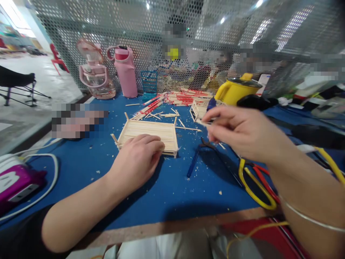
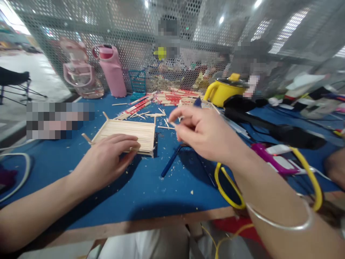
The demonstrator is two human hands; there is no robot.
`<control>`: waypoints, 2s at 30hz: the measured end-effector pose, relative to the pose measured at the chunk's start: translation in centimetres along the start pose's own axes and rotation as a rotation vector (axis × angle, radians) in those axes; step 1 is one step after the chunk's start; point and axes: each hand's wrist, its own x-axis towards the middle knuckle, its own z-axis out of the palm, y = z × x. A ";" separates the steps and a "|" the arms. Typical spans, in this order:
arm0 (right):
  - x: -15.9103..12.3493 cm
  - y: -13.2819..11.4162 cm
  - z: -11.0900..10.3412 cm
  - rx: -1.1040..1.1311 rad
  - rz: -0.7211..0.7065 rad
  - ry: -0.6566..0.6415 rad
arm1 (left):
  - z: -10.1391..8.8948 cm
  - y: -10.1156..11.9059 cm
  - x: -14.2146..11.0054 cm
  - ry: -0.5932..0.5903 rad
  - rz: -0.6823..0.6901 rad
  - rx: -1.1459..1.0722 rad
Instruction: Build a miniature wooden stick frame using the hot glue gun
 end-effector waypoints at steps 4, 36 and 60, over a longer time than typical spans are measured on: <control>0.3 -1.0 3.1 0.534 0.018 0.082 | 0.0 0.0 0.1 0.009 -0.001 0.000; -2.4 2.6 6.9 0.074 0.047 0.270 | 1.1 -0.4 0.4 0.058 0.020 -0.002; -1.5 2.3 6.9 -0.015 -0.062 0.216 | 1.2 -0.5 0.5 0.055 0.013 0.000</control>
